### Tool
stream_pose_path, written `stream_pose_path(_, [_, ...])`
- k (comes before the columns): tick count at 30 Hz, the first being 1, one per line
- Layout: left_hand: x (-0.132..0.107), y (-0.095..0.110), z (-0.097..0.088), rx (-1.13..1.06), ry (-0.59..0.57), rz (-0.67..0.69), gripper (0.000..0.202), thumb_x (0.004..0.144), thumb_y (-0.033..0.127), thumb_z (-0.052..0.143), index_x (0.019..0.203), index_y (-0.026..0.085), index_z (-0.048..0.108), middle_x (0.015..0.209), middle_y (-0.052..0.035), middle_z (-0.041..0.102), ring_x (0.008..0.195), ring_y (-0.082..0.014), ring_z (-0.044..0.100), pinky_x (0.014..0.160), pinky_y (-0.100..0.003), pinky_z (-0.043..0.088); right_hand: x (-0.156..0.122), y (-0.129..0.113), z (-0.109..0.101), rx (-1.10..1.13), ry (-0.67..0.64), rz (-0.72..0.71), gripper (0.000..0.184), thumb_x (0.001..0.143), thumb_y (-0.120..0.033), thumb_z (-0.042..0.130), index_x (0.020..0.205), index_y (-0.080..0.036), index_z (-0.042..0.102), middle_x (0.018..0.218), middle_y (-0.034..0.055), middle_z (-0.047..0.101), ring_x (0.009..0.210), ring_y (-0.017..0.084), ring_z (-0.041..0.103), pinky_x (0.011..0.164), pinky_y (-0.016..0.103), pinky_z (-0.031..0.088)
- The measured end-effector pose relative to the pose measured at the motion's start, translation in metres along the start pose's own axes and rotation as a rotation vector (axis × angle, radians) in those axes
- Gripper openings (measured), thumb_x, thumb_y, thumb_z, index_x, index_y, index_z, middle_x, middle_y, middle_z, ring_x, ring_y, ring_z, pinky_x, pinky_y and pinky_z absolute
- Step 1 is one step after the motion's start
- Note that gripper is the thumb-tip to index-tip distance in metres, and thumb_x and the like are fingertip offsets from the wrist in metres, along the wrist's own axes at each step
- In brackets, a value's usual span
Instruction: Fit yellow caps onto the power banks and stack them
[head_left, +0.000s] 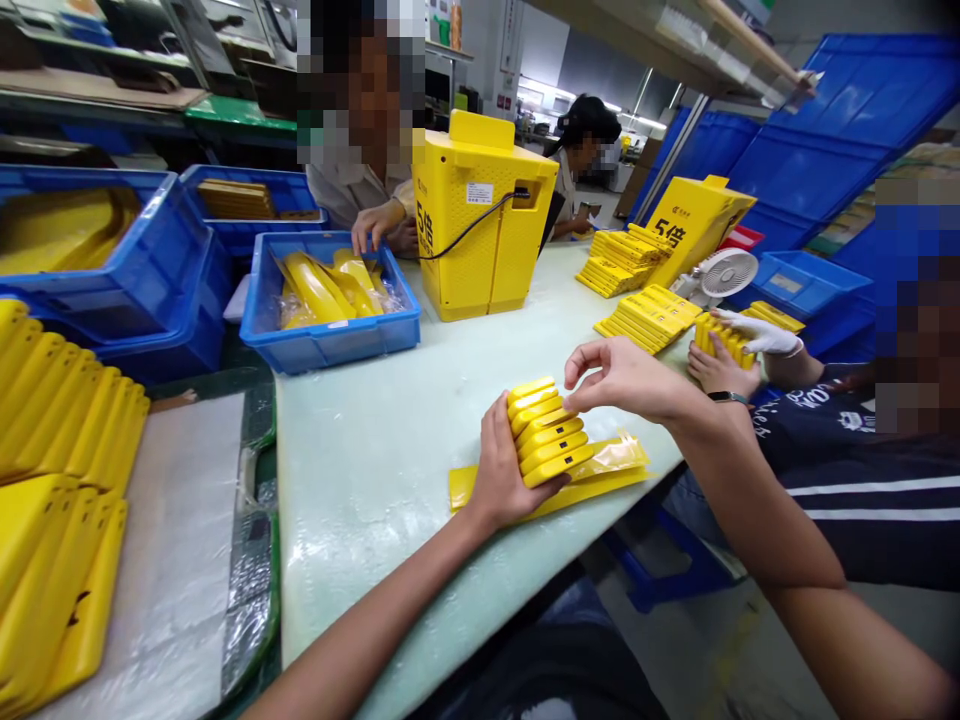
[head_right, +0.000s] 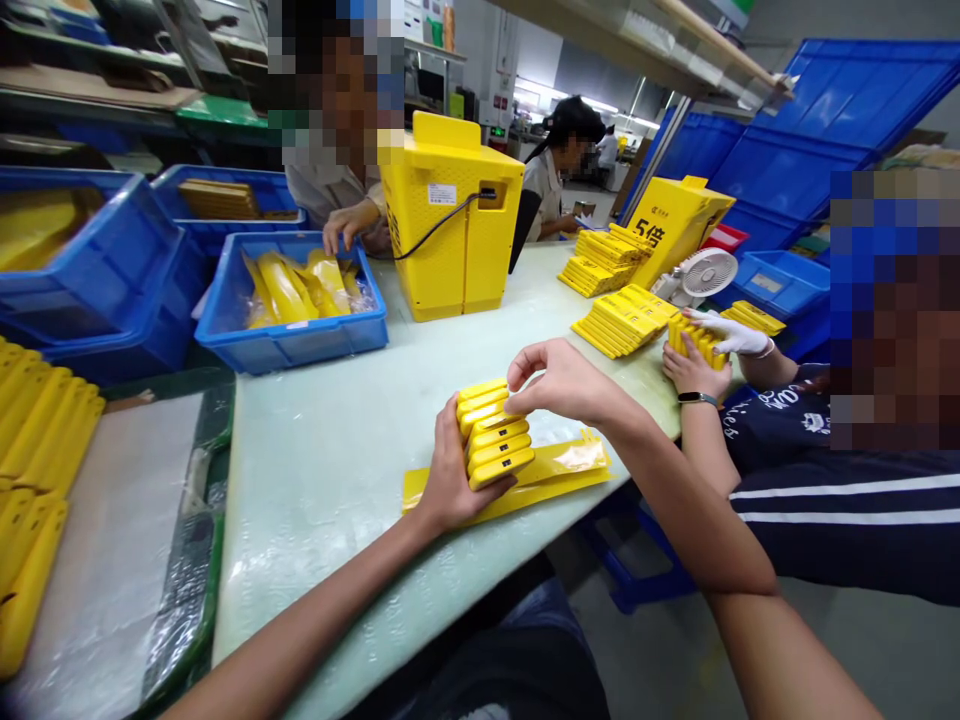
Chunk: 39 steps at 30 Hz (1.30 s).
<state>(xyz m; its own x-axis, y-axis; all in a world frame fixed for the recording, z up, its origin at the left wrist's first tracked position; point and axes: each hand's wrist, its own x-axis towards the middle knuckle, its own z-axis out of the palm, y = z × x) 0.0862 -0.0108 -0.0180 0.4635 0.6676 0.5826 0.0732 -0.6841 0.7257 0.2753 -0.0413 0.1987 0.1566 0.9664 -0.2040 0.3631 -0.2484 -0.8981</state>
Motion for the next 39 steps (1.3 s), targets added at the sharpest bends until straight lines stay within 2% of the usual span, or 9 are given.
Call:
stream_pose_path(9, [0.0,0.0,0.0,-0.013,-0.009,-0.004,0.142,0.082,0.062,0.095,0.181,0.028,0.0,0.172,-0.0239,0.036,0.16,-0.0492,0.043,0.132,-0.074,0.042,0.01,0.002,0.001,-0.137,-0.023,-0.026,0.026,0.053,-0.019,0.09,0.071,-0.018,0.072,0.073,0.0005,0.071,0.065,0.015,0.063,0.06,0.027,0.048])
stream_pose_path(13, [0.0,0.0,0.0,-0.006,-0.007,-0.006,0.143,0.08,0.06,0.096,0.181,0.028,0.0,0.171,-0.0238,0.036,0.16,-0.0492,0.044,0.132,-0.074,0.042,0.009,0.004,0.002,-0.343,0.056,-0.07,0.032,0.054,-0.019,0.095,0.075,-0.019,0.07,0.081,0.0022,0.075,0.066,0.016,0.066,0.059,0.027,0.048])
stream_pose_path(17, [0.0,-0.001,0.0,-0.019,-0.008,-0.011,0.145,0.078,0.057,0.099,0.181,0.028,0.001,0.171,-0.024,0.035,0.161,-0.0495,0.043,0.133,-0.074,0.041,0.012,0.011,-0.009,-0.547,0.089,0.024,0.05,0.056,-0.036,0.109,0.077,-0.021,0.066,0.064,0.0017,0.07,0.054,0.02,0.069,0.053,0.028,0.046])
stream_pose_path(19, [0.0,-0.003,0.0,-0.037,-0.004,-0.013,0.145,0.077,0.056,0.1,0.181,0.028,0.003,0.171,-0.0241,0.036,0.161,-0.0498,0.043,0.134,-0.075,0.04,0.019,0.019,-0.017,-0.438,-0.013,0.051,0.052,0.064,-0.053,0.106,0.08,-0.019,0.07,0.065,0.0045,0.072,0.054,0.022,0.072,0.051,0.03,0.05])
stream_pose_path(22, [0.001,-0.005,-0.001,-0.056,0.002,-0.01,0.146,0.075,0.059,0.101,0.181,0.026,0.006,0.17,-0.0246,0.038,0.161,-0.0502,0.044,0.134,-0.076,0.039,0.033,0.035,-0.018,-0.169,-0.068,-0.081,0.057,0.075,-0.068,0.096,0.092,-0.016,0.082,0.092,0.0111,0.082,0.065,0.019,0.073,0.051,0.028,0.053])
stream_pose_path(27, [0.003,-0.005,-0.004,-0.104,0.008,-0.035,0.142,0.076,0.062,0.099,0.18,0.027,0.009,0.17,-0.0239,0.039,0.159,-0.0506,0.047,0.132,-0.077,0.042,0.052,0.056,0.007,0.008,-0.065,-0.199,0.056,0.068,-0.067,0.1,0.074,-0.014,0.084,0.065,0.0034,0.068,0.061,0.014,0.057,0.056,0.027,0.047])
stream_pose_path(30, [0.004,-0.005,-0.006,-0.129,-0.002,-0.052,0.141,0.076,0.063,0.099,0.18,0.03,0.008,0.17,-0.0222,0.039,0.16,-0.0503,0.047,0.133,-0.078,0.042,0.056,0.062,0.019,0.159,-0.005,-0.187,0.055,0.06,-0.064,0.104,0.062,-0.015,0.079,0.067,0.0033,0.068,0.063,0.013,0.058,0.059,0.027,0.047])
stream_pose_path(35, [0.006,-0.005,-0.006,-0.141,-0.008,-0.075,0.141,0.076,0.065,0.099,0.179,0.033,0.008,0.168,-0.0199,0.041,0.158,-0.0482,0.049,0.132,-0.077,0.042,0.058,0.066,0.027,0.304,-0.024,-0.069,0.066,0.064,-0.078,0.095,0.072,-0.014,0.081,0.07,0.0055,0.071,0.063,0.013,0.058,0.062,0.027,0.047])
stream_pose_path(39, [0.006,-0.004,-0.007,-0.161,-0.013,-0.095,0.141,0.075,0.063,0.1,0.178,0.031,0.008,0.167,-0.0208,0.043,0.157,-0.0478,0.05,0.132,-0.076,0.043,0.054,0.066,0.027,0.289,-0.014,-0.089,0.059,0.061,-0.068,0.101,0.076,-0.015,0.082,0.069,0.001,0.069,0.066,0.013,0.056,0.063,0.027,0.045])
